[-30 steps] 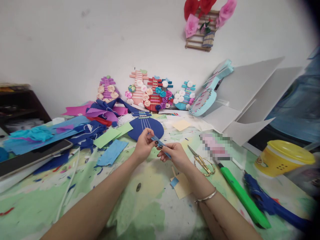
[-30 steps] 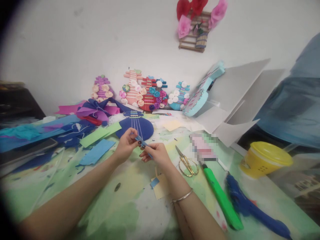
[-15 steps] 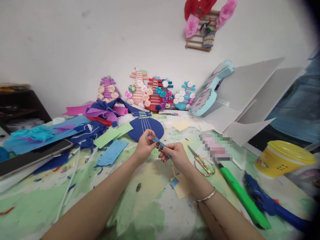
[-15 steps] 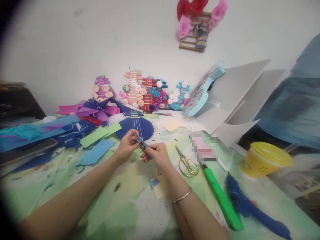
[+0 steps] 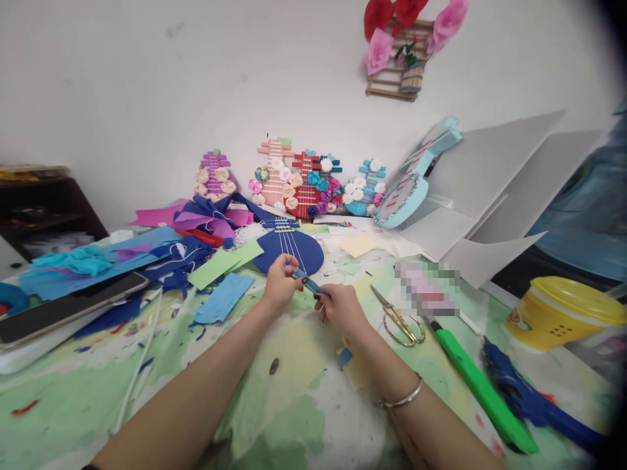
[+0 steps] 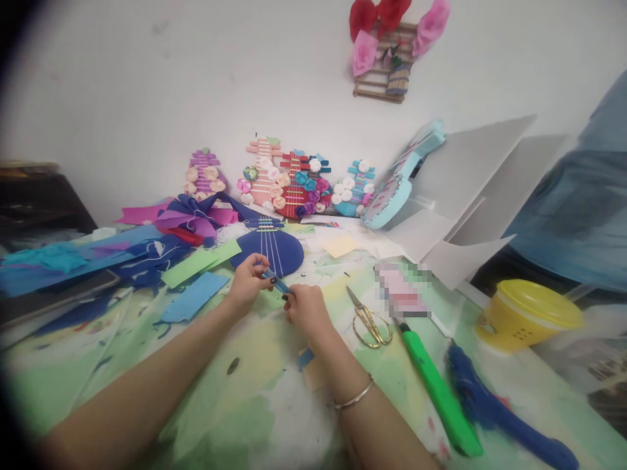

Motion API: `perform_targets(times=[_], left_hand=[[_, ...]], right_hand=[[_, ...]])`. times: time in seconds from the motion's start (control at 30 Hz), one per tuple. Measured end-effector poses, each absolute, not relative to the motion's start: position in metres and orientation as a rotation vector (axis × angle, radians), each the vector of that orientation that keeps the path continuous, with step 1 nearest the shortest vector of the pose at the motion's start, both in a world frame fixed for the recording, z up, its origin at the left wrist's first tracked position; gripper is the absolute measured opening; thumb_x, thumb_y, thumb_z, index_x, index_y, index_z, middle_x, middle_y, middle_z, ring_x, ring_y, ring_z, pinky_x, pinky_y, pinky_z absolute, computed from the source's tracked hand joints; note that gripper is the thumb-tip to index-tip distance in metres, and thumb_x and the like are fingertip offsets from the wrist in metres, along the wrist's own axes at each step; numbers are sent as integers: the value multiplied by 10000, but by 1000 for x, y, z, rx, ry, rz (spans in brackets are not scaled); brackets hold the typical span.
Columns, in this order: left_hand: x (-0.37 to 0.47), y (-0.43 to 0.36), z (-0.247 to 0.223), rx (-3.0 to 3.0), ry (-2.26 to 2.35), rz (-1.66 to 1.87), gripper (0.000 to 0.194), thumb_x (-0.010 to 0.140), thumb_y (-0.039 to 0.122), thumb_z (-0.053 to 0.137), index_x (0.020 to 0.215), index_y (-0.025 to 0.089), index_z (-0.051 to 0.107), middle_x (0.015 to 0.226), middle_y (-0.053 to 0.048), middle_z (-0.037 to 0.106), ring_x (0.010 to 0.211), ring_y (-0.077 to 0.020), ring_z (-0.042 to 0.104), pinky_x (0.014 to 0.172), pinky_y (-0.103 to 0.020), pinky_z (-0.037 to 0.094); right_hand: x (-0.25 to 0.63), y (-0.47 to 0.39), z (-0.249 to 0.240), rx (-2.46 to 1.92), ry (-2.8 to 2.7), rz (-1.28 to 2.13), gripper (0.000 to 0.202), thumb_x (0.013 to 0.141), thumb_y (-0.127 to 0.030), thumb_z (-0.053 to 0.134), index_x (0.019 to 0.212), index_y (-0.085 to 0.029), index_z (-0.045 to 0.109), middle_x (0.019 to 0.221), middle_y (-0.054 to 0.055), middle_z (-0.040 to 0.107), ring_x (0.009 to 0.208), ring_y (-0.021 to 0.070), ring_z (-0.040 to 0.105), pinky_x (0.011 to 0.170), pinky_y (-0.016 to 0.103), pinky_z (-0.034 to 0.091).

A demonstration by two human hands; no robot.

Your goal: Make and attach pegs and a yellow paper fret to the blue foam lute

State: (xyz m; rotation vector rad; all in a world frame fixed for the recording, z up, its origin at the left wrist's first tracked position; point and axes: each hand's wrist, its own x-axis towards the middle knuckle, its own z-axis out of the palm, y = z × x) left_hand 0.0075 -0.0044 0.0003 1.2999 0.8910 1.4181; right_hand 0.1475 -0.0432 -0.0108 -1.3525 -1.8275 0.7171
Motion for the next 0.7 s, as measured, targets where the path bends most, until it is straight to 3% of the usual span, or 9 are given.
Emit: perform_targets(times=[0.13,0.27,0.43,0.57,0.7], left_hand=[[7,-2,-2,1172,984,1477,356,462,42,602,707,188,389,443,104,475,364,-69,431,387,-188,328],[6,-2,-2,1148,992,1490,363,466,46,620,716,187,398,451,105,481,377,-66,439,405,-185,323],[9,-6,1,1162,815,1417,423,509,201,751,836,156,485,534,36,597,492,-112,557,538,-240,415],[13,-9,0,1173,758,1328,356,513,274,779,767,102,599,631,-52,653,614,-157,605,619,-280,434],[15,-11,-2,1193,783,1314,315,487,249,797,717,94,648,643,-61,659,615,-154,589,621,-280,427]], right_hand=[[139,-48,-4,-1492,-2126,273,208,806,-107,446,671,-167,592,579,45,645,534,144,585,567,236,395],[135,-51,-1,-1530,-2218,108,190,829,-123,420,777,-131,603,701,105,669,643,195,606,607,269,385],[143,-50,-4,-1386,-1899,432,238,795,-112,393,713,-155,612,556,24,627,519,128,567,585,229,401],[146,-44,-12,-1297,-1576,714,233,786,-223,405,725,-146,617,508,-1,588,404,98,489,455,207,374],[143,-41,-18,-1257,-1454,884,215,748,-287,450,709,-142,604,475,-13,557,346,73,418,388,192,337]])
